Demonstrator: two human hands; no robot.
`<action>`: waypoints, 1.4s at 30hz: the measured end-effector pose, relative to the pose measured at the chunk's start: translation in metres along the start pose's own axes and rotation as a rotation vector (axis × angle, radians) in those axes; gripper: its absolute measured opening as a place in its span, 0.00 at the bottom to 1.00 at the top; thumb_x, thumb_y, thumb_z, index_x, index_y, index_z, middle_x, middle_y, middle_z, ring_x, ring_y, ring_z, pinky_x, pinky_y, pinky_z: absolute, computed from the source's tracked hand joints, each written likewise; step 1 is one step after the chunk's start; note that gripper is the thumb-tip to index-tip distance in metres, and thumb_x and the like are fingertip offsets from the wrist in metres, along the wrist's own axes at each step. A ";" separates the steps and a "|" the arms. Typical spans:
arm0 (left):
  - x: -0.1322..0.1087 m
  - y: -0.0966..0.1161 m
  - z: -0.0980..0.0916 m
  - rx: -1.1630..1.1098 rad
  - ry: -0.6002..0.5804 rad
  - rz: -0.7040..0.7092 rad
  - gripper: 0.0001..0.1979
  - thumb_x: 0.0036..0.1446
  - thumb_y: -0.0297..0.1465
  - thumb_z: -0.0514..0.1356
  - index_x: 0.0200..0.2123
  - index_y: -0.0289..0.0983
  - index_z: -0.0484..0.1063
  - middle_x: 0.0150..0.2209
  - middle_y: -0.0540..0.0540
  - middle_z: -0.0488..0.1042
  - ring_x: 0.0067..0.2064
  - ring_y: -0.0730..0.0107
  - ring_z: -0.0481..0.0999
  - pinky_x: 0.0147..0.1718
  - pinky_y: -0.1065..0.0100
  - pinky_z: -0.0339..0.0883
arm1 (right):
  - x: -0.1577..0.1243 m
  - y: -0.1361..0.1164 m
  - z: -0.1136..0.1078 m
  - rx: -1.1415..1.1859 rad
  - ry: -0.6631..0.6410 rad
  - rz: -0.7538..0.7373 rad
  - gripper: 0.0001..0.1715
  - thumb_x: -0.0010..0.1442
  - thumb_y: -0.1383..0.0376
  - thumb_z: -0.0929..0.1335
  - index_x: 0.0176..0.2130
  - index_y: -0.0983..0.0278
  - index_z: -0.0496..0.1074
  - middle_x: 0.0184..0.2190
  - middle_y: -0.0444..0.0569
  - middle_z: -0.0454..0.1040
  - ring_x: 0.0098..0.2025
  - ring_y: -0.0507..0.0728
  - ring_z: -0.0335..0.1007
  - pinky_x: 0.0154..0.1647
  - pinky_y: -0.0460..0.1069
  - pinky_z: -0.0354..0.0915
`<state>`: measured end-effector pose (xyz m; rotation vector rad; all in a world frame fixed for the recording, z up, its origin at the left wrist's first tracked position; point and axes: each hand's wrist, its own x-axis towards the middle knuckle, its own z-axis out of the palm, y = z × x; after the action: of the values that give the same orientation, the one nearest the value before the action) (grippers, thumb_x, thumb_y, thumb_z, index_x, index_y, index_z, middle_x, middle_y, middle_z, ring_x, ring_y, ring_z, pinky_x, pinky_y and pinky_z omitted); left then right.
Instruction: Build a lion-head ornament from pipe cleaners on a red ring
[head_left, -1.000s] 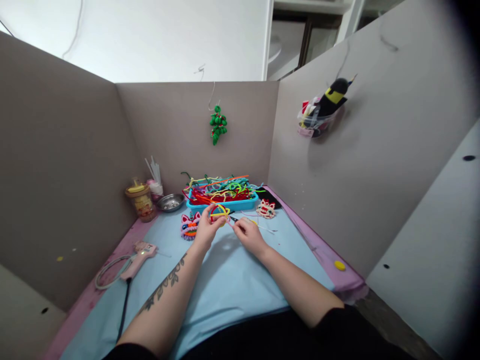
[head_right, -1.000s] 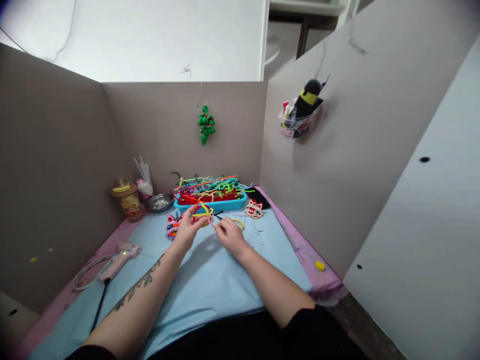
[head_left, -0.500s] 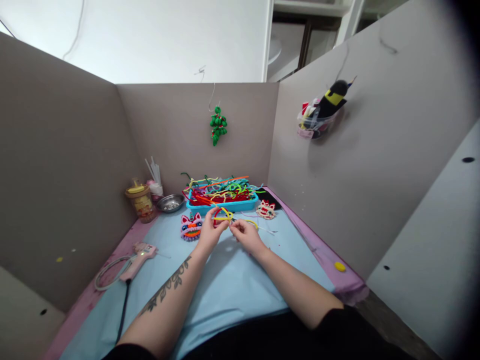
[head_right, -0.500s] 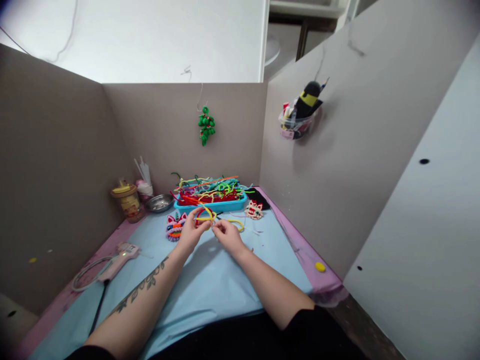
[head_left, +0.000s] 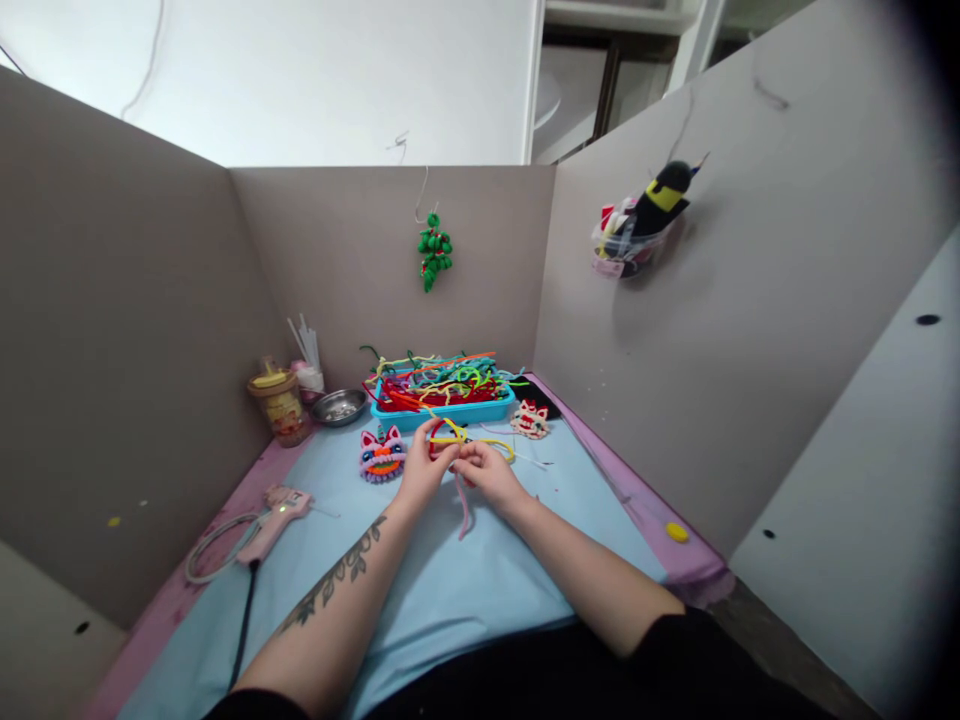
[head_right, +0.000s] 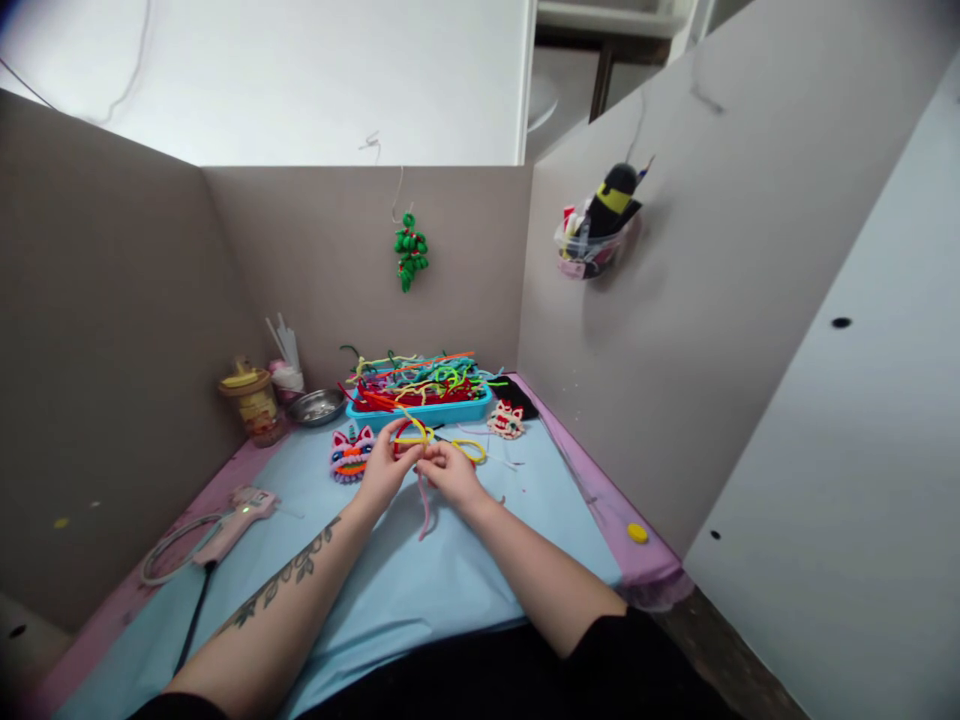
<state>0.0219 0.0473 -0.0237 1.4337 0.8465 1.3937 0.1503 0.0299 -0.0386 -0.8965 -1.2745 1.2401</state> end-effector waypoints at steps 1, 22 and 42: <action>0.000 0.000 0.001 0.000 0.008 0.009 0.31 0.45 0.32 0.65 0.52 0.38 0.59 0.39 0.42 0.75 0.40 0.61 0.76 0.39 0.62 0.69 | 0.000 0.000 0.000 0.023 0.006 0.000 0.16 0.43 0.58 0.71 0.28 0.63 0.63 0.17 0.38 0.65 0.17 0.47 0.57 0.19 0.43 0.53; 0.003 0.002 0.003 -0.168 -0.016 -0.085 0.38 0.43 0.32 0.66 0.56 0.36 0.52 0.34 0.43 0.77 0.38 0.63 0.77 0.41 0.62 0.67 | 0.001 -0.005 -0.005 0.007 0.150 0.061 0.08 0.41 0.64 0.68 0.19 0.65 0.63 0.12 0.40 0.65 0.15 0.46 0.52 0.17 0.43 0.47; -0.011 0.008 0.006 0.160 -0.099 0.130 0.35 0.47 0.31 0.64 0.58 0.39 0.54 0.43 0.40 0.74 0.45 0.59 0.74 0.49 0.58 0.63 | 0.004 -0.005 -0.010 -0.040 0.172 0.029 0.09 0.43 0.65 0.66 0.17 0.64 0.62 0.11 0.38 0.62 0.14 0.46 0.51 0.17 0.43 0.48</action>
<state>0.0251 0.0339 -0.0193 1.6922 0.8287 1.3631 0.1602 0.0346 -0.0341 -1.0306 -1.1566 1.1377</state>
